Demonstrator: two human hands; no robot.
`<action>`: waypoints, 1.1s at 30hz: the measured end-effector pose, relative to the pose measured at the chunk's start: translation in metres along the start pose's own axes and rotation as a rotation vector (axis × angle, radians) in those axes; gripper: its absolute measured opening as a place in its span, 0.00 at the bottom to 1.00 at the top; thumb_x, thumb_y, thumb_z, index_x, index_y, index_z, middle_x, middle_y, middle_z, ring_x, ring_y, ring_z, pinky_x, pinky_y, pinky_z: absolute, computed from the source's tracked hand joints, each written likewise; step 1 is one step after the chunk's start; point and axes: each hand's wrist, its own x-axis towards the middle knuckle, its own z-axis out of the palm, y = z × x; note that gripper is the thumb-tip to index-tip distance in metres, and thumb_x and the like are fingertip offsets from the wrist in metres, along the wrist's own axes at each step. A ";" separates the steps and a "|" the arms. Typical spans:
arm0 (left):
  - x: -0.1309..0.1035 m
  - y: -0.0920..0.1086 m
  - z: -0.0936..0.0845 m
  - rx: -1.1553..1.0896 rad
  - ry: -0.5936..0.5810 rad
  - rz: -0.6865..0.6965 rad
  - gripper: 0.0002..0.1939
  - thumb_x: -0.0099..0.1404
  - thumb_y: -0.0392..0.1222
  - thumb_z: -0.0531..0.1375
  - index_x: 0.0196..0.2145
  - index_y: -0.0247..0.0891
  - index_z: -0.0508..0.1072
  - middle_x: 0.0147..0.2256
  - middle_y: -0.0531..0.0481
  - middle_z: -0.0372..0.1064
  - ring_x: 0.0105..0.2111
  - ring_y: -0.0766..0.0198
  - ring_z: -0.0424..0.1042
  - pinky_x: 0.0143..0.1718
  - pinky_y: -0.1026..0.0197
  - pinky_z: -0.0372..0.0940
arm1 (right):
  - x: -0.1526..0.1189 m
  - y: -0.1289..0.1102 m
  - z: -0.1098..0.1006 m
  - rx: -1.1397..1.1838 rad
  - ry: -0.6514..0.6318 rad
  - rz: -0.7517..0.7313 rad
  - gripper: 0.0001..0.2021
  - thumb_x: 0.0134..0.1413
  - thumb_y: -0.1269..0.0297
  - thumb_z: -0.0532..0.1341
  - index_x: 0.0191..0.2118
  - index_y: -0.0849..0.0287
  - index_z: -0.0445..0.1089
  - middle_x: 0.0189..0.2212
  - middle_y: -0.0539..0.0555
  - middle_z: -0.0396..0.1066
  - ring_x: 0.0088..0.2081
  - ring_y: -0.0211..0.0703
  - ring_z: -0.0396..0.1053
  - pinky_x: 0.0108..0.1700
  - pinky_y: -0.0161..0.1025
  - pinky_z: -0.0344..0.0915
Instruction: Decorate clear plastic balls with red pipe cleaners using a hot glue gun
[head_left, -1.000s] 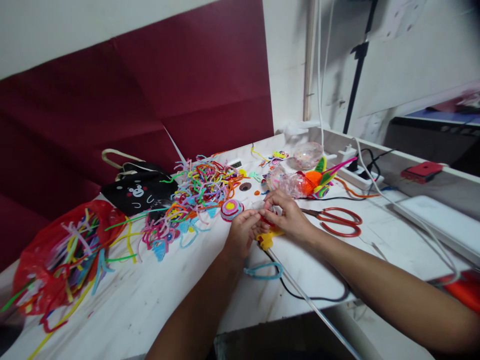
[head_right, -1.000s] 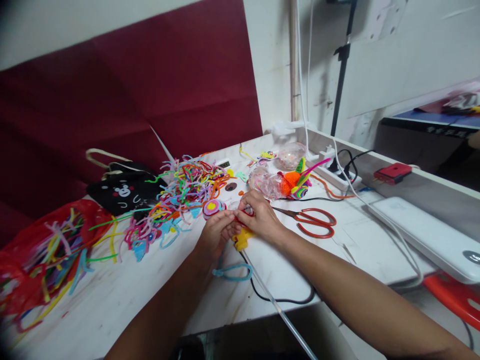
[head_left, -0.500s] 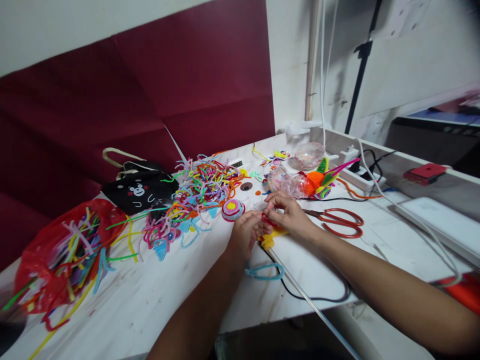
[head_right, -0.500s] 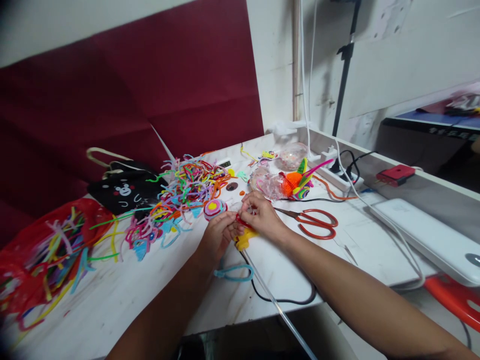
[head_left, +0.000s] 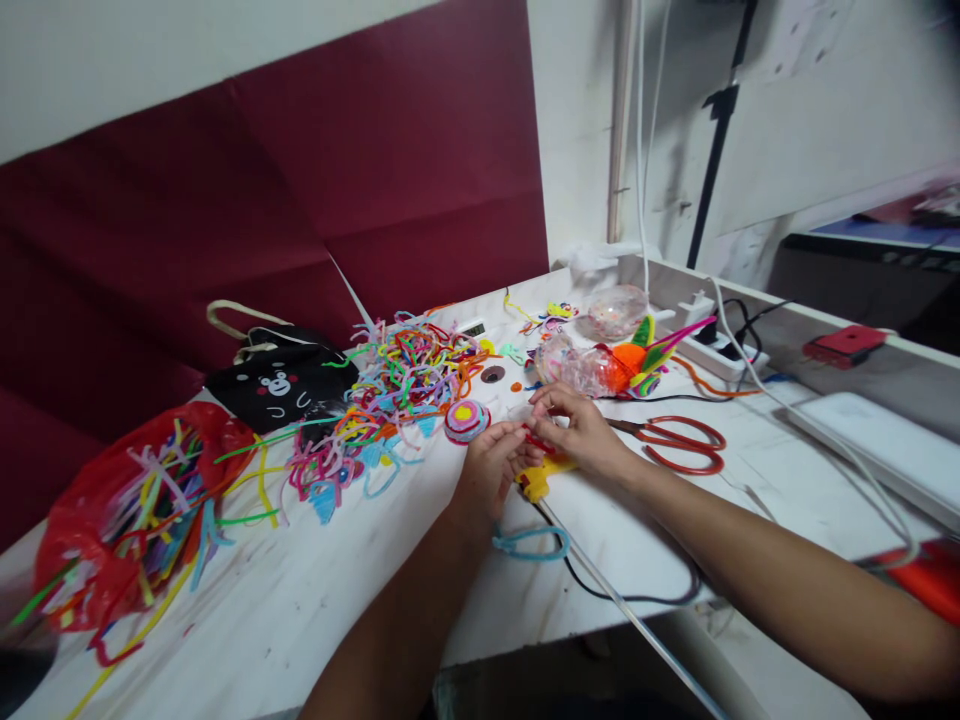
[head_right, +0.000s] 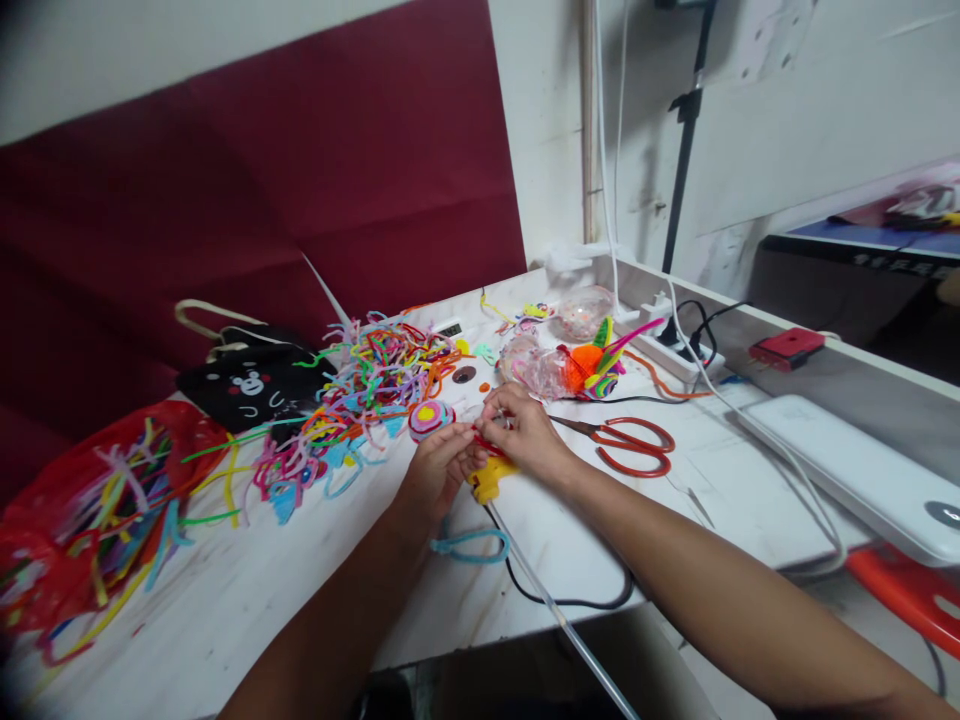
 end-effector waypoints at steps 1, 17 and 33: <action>0.000 0.002 0.000 -0.019 0.021 0.001 0.13 0.52 0.38 0.76 0.31 0.33 0.77 0.23 0.51 0.75 0.23 0.66 0.75 0.28 0.66 0.70 | 0.000 -0.001 0.000 0.001 0.016 0.008 0.05 0.59 0.59 0.66 0.34 0.53 0.74 0.40 0.54 0.75 0.49 0.50 0.74 0.54 0.49 0.69; 0.008 0.060 -0.033 -0.477 0.280 0.237 0.15 0.74 0.24 0.50 0.35 0.35 0.71 0.29 0.52 0.68 0.23 0.75 0.66 0.26 0.75 0.65 | 0.003 -0.030 -0.020 -0.046 -0.306 0.061 0.09 0.62 0.59 0.62 0.33 0.56 0.74 0.27 0.50 0.76 0.31 0.43 0.73 0.35 0.39 0.68; 0.002 0.068 -0.045 -0.618 0.203 0.335 0.18 0.78 0.26 0.43 0.38 0.36 0.68 0.25 0.58 0.56 0.18 0.78 0.57 0.19 0.81 0.54 | -0.014 -0.057 -0.029 -0.432 -0.834 -0.091 0.12 0.54 0.80 0.58 0.35 0.57 0.76 0.34 0.55 0.79 0.30 0.42 0.71 0.33 0.37 0.59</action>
